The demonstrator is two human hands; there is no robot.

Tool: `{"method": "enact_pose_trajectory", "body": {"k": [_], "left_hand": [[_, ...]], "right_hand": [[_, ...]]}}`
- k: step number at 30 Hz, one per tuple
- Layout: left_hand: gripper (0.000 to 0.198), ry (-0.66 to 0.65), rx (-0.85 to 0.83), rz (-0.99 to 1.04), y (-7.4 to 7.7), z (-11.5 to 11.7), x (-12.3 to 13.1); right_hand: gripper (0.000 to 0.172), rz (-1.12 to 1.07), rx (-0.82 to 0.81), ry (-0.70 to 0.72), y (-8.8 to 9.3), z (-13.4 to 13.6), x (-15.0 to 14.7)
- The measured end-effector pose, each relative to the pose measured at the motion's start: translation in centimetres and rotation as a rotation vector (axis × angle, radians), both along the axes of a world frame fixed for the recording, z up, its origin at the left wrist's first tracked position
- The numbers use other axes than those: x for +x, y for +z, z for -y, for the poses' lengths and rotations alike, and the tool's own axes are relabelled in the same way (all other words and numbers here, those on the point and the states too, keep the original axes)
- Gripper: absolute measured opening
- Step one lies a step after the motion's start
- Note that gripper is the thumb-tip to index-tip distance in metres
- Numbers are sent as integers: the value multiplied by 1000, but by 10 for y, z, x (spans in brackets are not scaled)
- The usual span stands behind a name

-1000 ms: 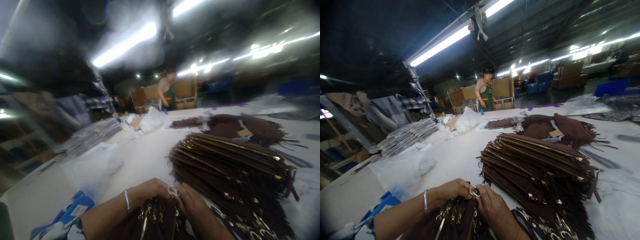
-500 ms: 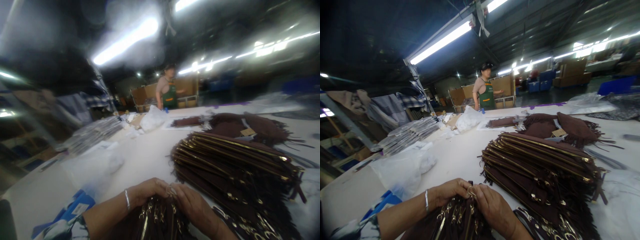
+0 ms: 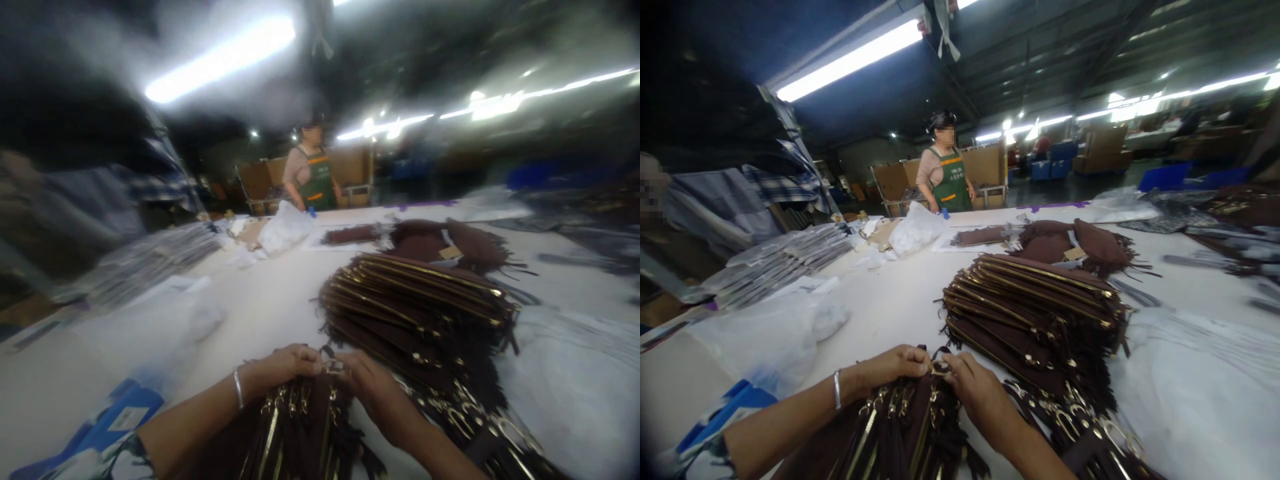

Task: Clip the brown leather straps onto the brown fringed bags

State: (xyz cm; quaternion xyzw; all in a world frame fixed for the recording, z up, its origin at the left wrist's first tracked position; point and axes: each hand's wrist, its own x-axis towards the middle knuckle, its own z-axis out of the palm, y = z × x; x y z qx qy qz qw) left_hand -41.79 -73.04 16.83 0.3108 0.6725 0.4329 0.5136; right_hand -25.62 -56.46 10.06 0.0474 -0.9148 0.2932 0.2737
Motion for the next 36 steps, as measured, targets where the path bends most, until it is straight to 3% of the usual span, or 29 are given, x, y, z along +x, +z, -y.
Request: {"method": "enact_pose_trajectory", "body": {"k": [3,6,11,15,17,19,22,28,32,36], "left_hand": [[40,-132,-16,-243,13,-9,9],[45,-220,-153,-530,21,-23,16],[31,-134,-252,-914,13,-31,22],[15,-41,-191,-1007,5,-27,22],[29,-28,-128,-1031,7,-27,27],[42,-51,-55,-1059,11,-28,33],[35,-147,-5,-1094,20,-27,43],[26,-144,-66,-1231,24,-18,43],[29,-124,-93,-1236,14,-18,34],[33,-134,-101,-1194,-2,-22,24]], "right_hand": [[46,211,-89,21,16,-18,7],[32,417,24,-99,28,-42,18],[30,459,161,-431,44,-59,75],[21,550,210,-583,39,-40,142],[17,599,264,-657,25,-21,166],[13,647,368,-723,6,0,181],[22,672,484,-777,-15,26,188],[30,656,541,-718,-12,52,200],[31,676,561,-626,-16,63,223],[27,855,470,-612,-22,63,239]]}}
